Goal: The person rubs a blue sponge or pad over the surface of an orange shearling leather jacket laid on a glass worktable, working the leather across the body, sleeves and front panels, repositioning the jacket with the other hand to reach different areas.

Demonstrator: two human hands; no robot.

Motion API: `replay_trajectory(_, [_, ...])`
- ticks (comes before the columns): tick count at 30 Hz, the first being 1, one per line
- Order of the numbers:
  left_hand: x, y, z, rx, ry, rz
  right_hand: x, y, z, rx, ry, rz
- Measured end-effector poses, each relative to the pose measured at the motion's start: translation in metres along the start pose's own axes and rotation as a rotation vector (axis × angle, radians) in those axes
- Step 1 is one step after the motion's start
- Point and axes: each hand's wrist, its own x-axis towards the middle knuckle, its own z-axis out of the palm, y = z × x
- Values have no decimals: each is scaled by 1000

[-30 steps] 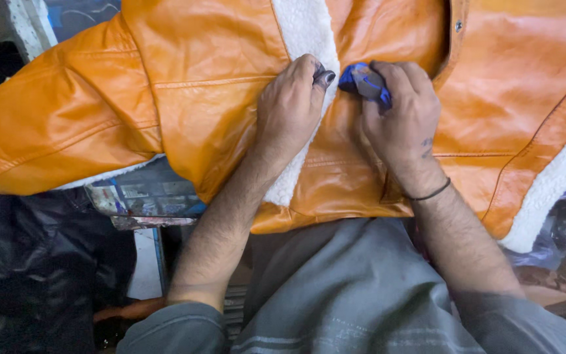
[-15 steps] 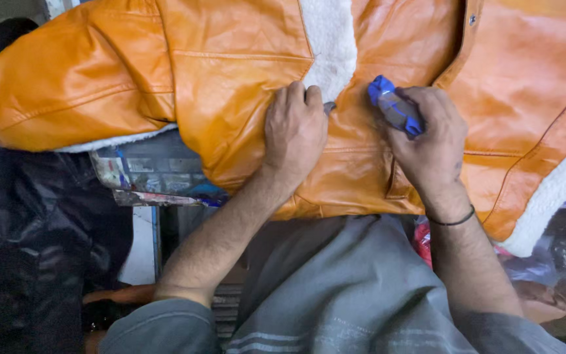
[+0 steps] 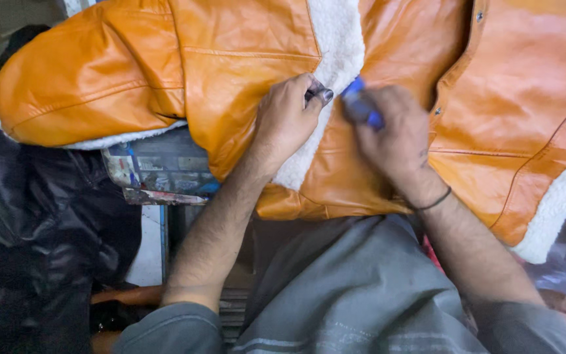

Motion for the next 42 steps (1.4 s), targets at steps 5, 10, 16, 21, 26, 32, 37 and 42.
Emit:
replay_trajectory(5, [0, -2, 1, -12, -14, -2, -6, 5, 5, 73, -76, -77])
replay_trajectory(10, [-1, -3, 3, 40, 4, 15, -6, 9, 10, 66, -14, 30])
replay_trajectory(16, [-1, 0, 2, 30, 8, 36, -6, 11, 9, 4, 29, 80])
replay_trajectory(21, [-2, -1, 0, 10, 10, 26, -2, 5, 10, 79, -57, -5])
replay_trajectory(26, [-5, -4, 2, -1, 13, 14, 3, 7, 8, 25, 39, 70])
replay_trajectory(32, [-4, 6, 4, 37, 69, 56, 2, 20, 5, 132, -103, -14])
replay_trajectory(37, [-30, 24, 0, 121, 139, 116, -2, 41, -23, -98, 154, 89])
replay_trajectory(42, [-68, 22, 9, 226, 226, 136, -9, 53, -45, -150, -9, -106])
